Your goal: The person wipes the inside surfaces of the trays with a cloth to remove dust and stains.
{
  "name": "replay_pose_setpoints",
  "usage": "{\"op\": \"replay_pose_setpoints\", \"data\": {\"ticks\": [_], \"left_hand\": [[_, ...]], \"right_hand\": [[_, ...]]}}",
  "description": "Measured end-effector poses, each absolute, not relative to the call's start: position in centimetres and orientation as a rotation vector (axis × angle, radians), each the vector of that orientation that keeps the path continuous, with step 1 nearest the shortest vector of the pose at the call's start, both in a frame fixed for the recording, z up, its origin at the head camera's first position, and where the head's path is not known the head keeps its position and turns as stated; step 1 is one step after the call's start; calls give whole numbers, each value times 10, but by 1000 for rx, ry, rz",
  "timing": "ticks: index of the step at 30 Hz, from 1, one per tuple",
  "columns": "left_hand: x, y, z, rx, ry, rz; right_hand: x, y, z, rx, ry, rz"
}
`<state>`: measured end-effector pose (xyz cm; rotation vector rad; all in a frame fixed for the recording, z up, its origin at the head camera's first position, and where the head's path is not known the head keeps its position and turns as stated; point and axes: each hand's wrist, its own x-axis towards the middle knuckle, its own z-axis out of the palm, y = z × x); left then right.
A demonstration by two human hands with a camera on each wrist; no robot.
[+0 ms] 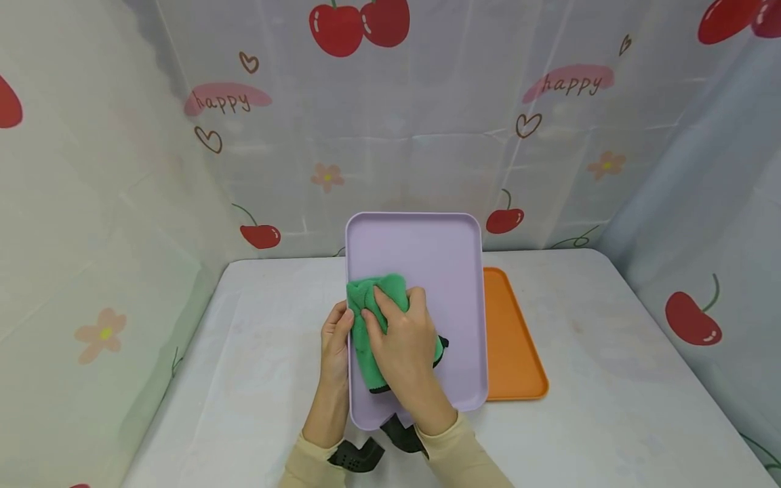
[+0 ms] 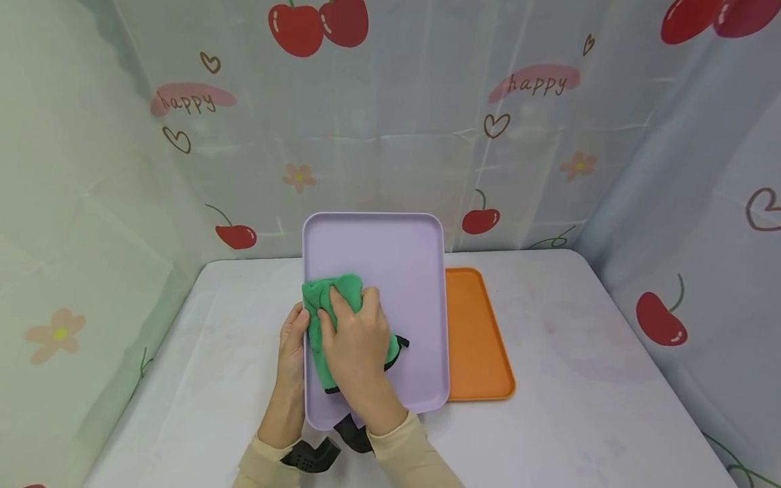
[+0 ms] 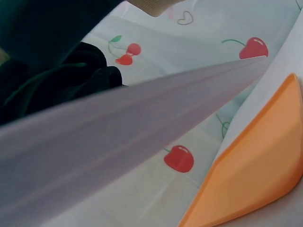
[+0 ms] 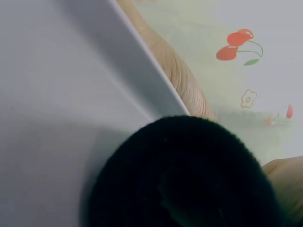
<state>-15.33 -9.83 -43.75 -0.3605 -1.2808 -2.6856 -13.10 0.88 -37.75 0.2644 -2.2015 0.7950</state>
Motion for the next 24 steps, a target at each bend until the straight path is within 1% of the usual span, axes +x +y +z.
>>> {"op": "replay_pose_setpoints", "data": {"ticks": [16,24], "left_hand": [[-151,-98,-435,-334,-1251,-2714],[-151,-99,-434,-296,-1243,-2720]], "right_hand": [[-135,15,-380,244,-2193,947],[-137,25,-379,212,-2208,1103]]}}
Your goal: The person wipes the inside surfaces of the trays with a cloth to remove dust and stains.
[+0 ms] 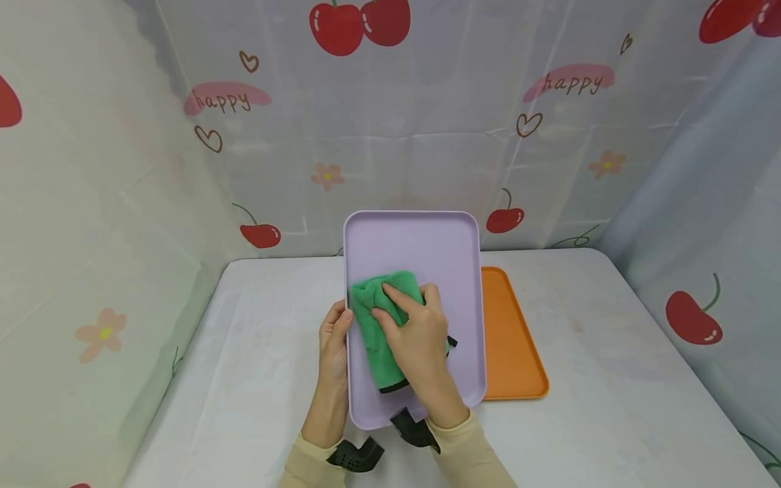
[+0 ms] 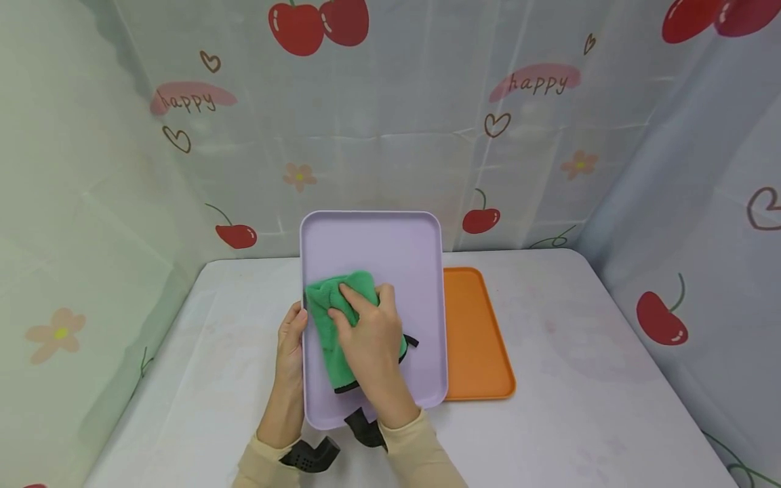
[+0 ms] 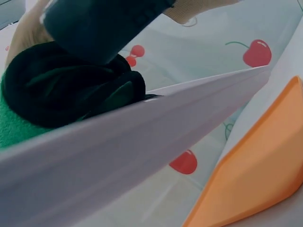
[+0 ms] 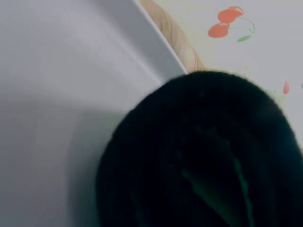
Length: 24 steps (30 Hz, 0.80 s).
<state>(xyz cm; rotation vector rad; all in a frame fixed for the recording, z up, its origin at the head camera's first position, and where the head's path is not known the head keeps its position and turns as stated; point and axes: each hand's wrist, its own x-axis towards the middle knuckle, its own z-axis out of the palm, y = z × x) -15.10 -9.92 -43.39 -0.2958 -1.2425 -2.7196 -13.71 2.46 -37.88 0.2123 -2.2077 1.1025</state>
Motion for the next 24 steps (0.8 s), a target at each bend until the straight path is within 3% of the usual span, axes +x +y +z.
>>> {"op": "replay_pose_setpoints", "data": {"ticks": [24], "left_hand": [[-150,-111,-429,-310,-1094,-2787]], "right_hand": [[-152,80,-391,-252,-2267,1188]]}}
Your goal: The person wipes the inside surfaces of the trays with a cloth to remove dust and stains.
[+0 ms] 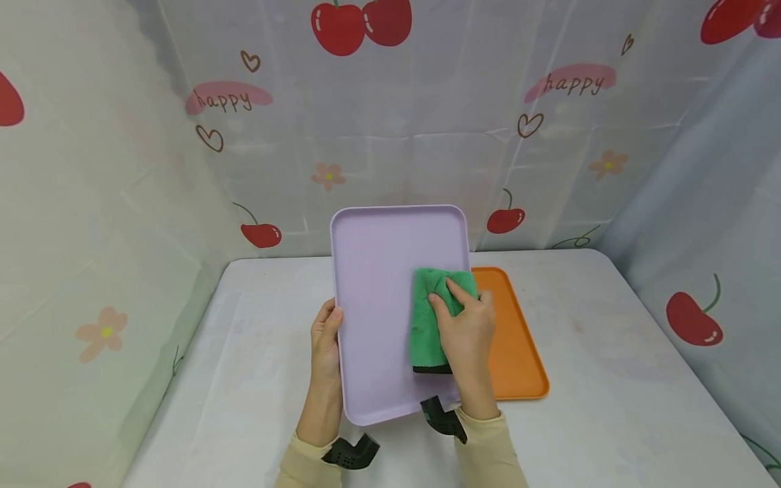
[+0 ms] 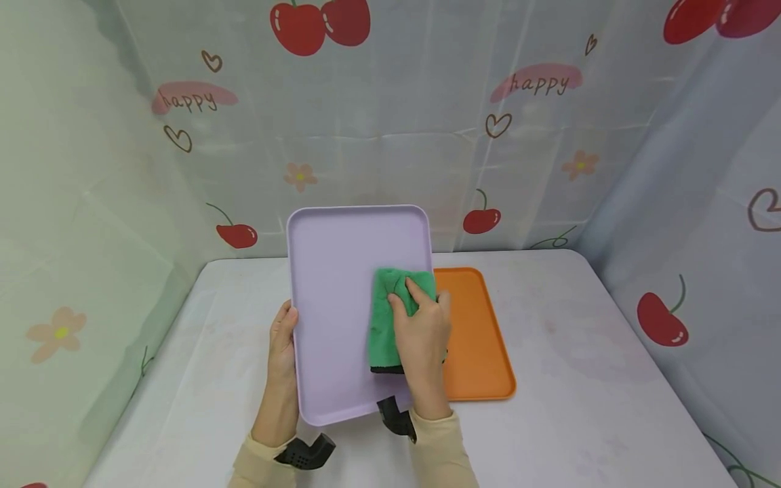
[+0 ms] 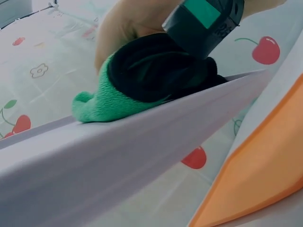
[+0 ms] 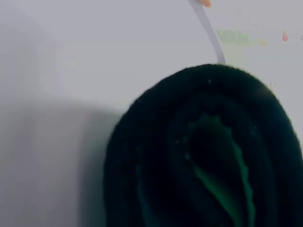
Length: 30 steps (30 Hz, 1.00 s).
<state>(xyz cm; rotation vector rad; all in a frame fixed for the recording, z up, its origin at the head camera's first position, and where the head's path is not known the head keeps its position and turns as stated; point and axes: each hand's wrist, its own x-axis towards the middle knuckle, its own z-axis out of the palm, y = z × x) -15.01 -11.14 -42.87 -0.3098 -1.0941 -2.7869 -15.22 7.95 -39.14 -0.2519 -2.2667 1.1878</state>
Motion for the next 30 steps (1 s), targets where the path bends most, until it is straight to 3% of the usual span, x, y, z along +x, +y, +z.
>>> {"op": "replay_pose_setpoints", "data": {"ticks": [30], "left_hand": [[-149,-107,-429,-341,-1063,-2820]], "right_hand": [[-149,79,-391,-292,-2266,1175]]}}
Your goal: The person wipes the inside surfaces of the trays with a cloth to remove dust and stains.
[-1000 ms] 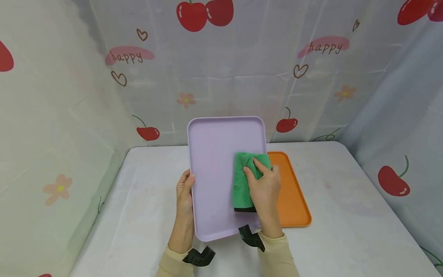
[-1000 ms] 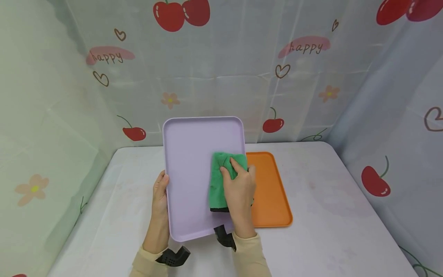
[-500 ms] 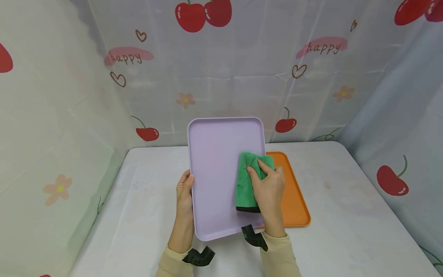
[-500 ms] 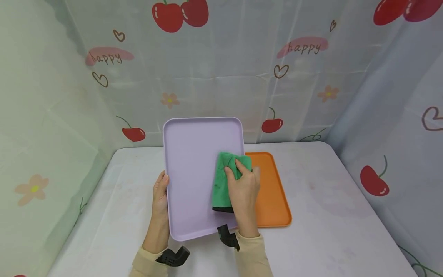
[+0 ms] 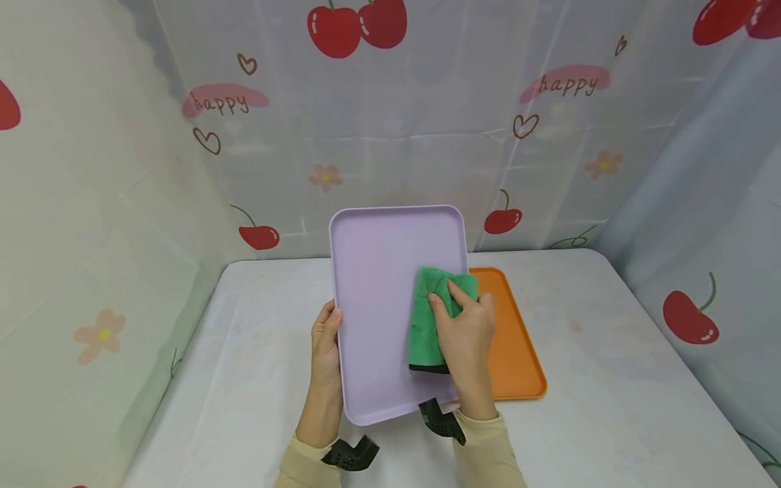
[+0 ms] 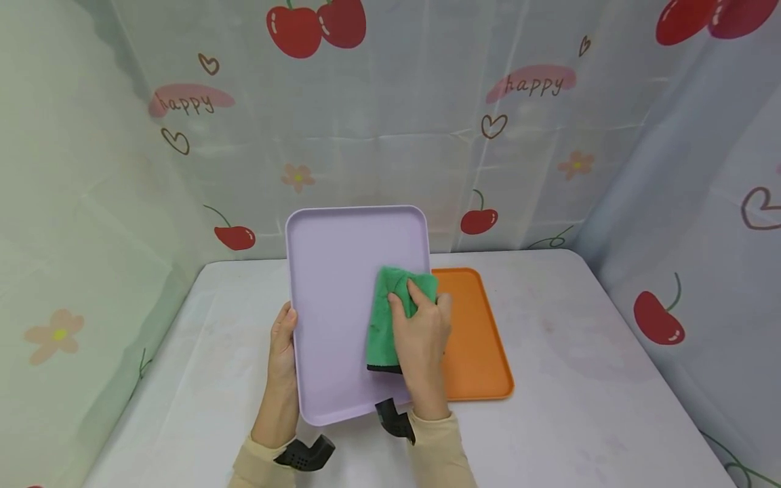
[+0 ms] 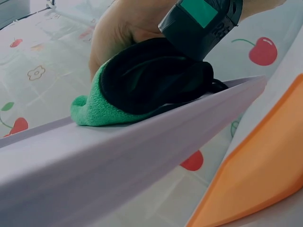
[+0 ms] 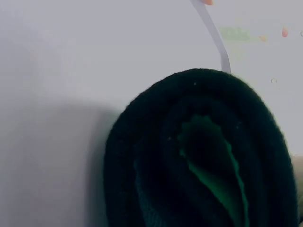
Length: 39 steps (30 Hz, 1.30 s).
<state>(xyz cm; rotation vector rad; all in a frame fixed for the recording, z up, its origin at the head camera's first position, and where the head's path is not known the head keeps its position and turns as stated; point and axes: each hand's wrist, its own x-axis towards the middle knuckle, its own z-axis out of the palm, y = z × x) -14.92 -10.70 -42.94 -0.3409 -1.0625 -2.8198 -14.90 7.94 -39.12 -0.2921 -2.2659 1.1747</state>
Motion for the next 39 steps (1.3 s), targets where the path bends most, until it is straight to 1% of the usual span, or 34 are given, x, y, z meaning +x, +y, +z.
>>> {"op": "replay_pose_setpoints", "data": {"ticks": [19,27,39], "left_hand": [[-150,-104,-431,-294,-1126,-2780],[-150,-104,-433,-338,-1144,-2783],[-150,-103,-435,-355,-1138,-2802]], "right_hand": [[-133,32,-385,30,-2238,1085],[-128,17,-385,166,-2236,1004],[-122,6,-384,249,-2232,891]]}}
